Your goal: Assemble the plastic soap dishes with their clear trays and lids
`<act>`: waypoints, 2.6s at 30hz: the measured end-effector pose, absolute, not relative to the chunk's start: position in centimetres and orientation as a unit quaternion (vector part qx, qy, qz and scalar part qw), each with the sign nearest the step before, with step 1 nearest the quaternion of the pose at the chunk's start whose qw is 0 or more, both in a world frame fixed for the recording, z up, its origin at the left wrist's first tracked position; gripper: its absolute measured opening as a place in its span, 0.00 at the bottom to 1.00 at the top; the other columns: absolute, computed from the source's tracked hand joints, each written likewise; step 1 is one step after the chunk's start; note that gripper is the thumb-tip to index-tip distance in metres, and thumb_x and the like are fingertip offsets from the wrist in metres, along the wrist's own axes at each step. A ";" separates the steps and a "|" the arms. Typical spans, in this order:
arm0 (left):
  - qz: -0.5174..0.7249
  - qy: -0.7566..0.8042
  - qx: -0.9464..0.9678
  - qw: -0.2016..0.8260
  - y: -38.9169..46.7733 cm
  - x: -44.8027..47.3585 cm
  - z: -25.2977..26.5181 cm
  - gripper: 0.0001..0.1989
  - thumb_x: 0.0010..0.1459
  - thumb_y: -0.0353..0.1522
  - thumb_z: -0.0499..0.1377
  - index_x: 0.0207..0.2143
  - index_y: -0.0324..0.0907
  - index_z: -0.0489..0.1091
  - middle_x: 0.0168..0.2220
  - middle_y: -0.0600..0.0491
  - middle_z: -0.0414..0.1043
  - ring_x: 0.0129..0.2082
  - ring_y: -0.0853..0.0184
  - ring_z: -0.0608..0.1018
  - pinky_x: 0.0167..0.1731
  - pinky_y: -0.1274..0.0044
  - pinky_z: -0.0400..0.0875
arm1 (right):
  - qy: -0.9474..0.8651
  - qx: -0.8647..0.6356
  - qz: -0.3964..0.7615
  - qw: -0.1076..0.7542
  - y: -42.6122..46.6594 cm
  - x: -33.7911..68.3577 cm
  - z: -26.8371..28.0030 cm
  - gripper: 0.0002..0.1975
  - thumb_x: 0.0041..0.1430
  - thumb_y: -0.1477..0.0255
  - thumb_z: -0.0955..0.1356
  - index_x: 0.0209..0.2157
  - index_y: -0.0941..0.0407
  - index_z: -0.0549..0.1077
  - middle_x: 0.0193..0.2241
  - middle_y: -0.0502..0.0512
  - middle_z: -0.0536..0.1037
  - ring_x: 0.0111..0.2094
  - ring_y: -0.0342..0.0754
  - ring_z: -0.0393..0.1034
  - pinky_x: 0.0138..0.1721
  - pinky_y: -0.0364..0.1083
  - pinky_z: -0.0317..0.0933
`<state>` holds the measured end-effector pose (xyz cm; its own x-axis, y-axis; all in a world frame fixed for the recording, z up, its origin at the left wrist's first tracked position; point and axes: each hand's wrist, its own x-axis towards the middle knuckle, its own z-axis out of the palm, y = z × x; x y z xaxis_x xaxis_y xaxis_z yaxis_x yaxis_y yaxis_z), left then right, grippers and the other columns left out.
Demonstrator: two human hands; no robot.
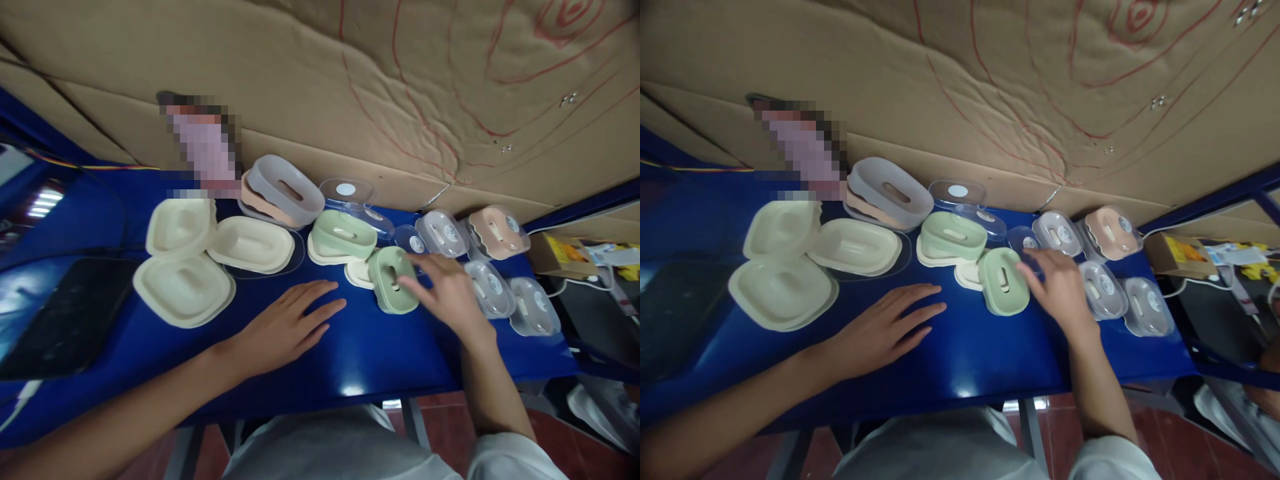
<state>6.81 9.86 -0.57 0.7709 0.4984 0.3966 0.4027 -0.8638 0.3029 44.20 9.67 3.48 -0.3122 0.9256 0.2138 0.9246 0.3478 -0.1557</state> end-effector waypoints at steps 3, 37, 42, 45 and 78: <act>0.254 0.244 0.931 0.093 9.8 6.9 -0.3 0.24 0.72 0.29 0.59 0.68 0.41 0.64 0.70 0.36 0.63 0.70 0.49 0.69 0.63 0.57 0.74 | -0.856 -0.509 0.023 0.081 7.5 39.8 3.8 0.28 0.69 0.53 0.71 0.63 0.54 0.74 0.56 0.65 0.81 0.56 0.63 0.76 0.57 0.61 0.67; 0.256 0.256 0.927 0.093 11.1 6.2 -0.5 0.14 0.71 0.30 0.61 0.57 0.40 0.72 0.62 0.42 0.75 0.67 0.54 0.74 0.70 0.55 0.70 | -0.885 -0.391 0.179 0.180 9.2 37.7 1.0 0.31 0.71 0.64 0.72 0.71 0.46 0.65 0.77 0.62 0.52 0.76 0.61 0.53 0.71 0.65 0.61; 0.252 0.274 0.919 0.132 11.5 6.0 -0.8 0.13 0.71 0.30 0.61 0.56 0.41 0.74 0.61 0.43 0.75 0.69 0.54 0.72 0.71 0.58 0.69 | -0.912 -0.375 0.104 0.133 9.0 37.3 0.6 0.30 0.73 0.65 0.70 0.72 0.47 0.64 0.75 0.60 0.59 0.77 0.61 0.50 0.73 0.66 0.59; 0.240 0.266 0.924 0.133 11.5 5.9 -0.9 0.13 0.71 0.29 0.61 0.57 0.42 0.73 0.63 0.43 0.74 0.70 0.53 0.71 0.70 0.57 0.69 | -0.919 -0.368 0.080 0.120 9.1 37.1 1.1 0.26 0.73 0.63 0.69 0.69 0.48 0.68 0.73 0.61 0.63 0.76 0.62 0.51 0.71 0.65 0.61; 0.301 0.332 0.834 0.321 10.9 6.6 -1.0 0.44 0.65 0.38 0.69 0.76 0.49 0.50 0.70 0.41 0.64 0.70 0.52 0.71 0.67 0.57 0.72 | -0.933 -0.314 0.079 0.156 8.0 36.1 0.8 0.34 0.73 0.65 0.69 0.75 0.49 0.57 0.73 0.61 0.64 0.78 0.63 0.43 0.75 0.71 0.50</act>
